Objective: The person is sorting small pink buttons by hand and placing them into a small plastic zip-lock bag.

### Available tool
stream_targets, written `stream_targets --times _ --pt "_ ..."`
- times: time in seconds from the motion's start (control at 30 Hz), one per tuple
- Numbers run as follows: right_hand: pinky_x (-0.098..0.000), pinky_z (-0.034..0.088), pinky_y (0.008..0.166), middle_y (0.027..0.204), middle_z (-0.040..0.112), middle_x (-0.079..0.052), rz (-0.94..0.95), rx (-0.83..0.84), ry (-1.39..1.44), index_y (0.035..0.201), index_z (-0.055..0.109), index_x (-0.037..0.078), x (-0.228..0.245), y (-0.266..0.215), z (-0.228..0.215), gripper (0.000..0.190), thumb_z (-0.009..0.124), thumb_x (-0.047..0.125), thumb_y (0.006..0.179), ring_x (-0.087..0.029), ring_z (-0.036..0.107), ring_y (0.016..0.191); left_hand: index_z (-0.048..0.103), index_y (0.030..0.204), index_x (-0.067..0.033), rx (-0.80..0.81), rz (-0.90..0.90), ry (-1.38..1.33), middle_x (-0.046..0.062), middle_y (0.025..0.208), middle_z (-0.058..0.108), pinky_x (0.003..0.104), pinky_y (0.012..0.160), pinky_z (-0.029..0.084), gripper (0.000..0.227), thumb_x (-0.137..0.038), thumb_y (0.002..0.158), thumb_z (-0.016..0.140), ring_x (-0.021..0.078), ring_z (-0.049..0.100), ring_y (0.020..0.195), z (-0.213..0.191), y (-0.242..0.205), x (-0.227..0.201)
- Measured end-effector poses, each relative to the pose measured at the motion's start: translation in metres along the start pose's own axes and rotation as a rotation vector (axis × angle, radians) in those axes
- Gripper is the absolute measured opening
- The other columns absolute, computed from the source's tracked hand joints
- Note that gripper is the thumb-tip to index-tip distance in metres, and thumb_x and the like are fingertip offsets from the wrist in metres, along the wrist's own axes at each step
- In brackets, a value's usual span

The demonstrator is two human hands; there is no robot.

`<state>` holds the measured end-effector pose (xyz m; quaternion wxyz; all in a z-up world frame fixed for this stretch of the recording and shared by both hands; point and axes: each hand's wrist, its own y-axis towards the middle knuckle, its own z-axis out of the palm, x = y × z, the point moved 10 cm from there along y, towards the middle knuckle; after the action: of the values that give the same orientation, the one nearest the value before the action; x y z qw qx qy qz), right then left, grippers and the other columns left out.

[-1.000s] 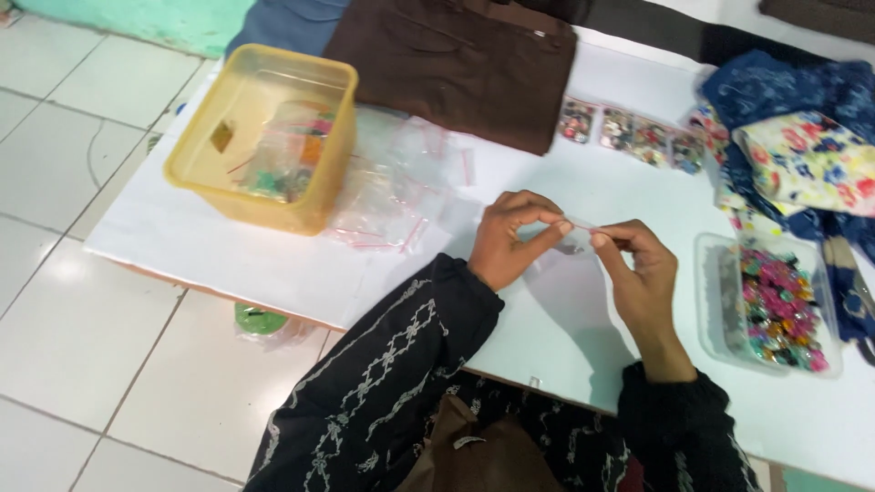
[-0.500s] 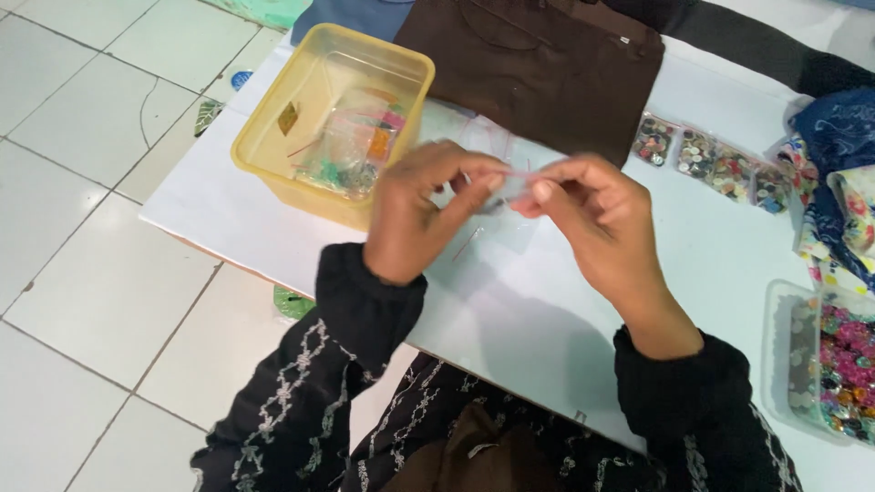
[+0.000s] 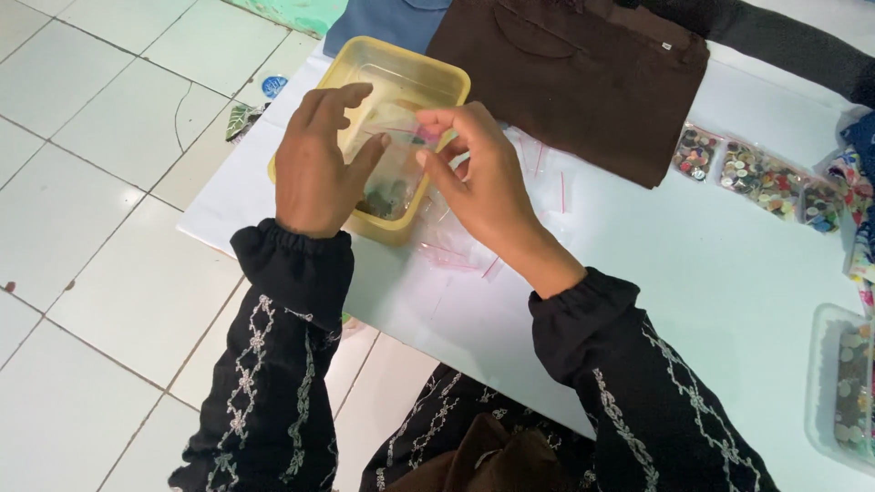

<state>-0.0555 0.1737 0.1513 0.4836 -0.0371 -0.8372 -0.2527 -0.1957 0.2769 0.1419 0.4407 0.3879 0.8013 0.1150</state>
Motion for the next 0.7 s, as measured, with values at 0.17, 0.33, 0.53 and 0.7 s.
stream_targets --times 0.17,0.33,0.53,0.7 --pt "-0.0324 0.053 0.082 0.110 0.059 -0.007 -0.263 0.089 -0.212 0.110 0.070 0.006 0.010 -0.016 0.012 0.013 0.062 0.003 0.101 -0.022 0.064 0.104 0.075 0.117 -0.0128 0.056 0.215 0.080 0.005 0.110 0.068 0.040 0.075 0.050 0.019 -0.013 0.098 0.070 0.0311 0.062 0.094 0.013 -0.006 -0.015" --pt "-0.0380 0.052 0.094 0.111 0.058 -0.009 -0.317 0.024 -0.214 0.107 0.072 0.005 0.006 -0.021 0.011 0.013 0.060 0.004 0.102 -0.027 0.062 0.108 0.080 0.106 -0.0109 0.172 0.240 0.112 0.007 0.105 0.075 0.043 0.085 0.050 0.016 -0.017 0.100 0.068 0.0275 0.069 0.092 0.026 -0.006 -0.013" --pt "-0.0366 0.052 0.081 0.113 0.063 -0.008 -0.366 -0.083 -0.282 0.104 0.074 0.006 -0.005 -0.032 0.009 0.011 0.066 0.012 0.100 -0.025 0.066 0.096 0.080 0.115 -0.0100 0.223 0.284 0.150 0.010 0.115 0.076 0.040 0.091 0.048 0.015 -0.014 0.104 0.070 0.0291 0.068 0.107 0.026 -0.014 -0.027" --pt "-0.0434 0.061 0.099 0.142 0.062 0.000 -0.262 -0.102 -0.319 0.126 0.071 0.021 -0.041 -0.050 0.010 0.024 0.069 0.019 0.102 -0.025 0.070 0.128 0.080 0.129 -0.0058 0.304 0.272 0.206 0.017 0.126 0.076 0.042 0.086 0.049 0.018 -0.013 0.115 0.071 0.0341 0.069 0.117 0.040 -0.021 -0.006"
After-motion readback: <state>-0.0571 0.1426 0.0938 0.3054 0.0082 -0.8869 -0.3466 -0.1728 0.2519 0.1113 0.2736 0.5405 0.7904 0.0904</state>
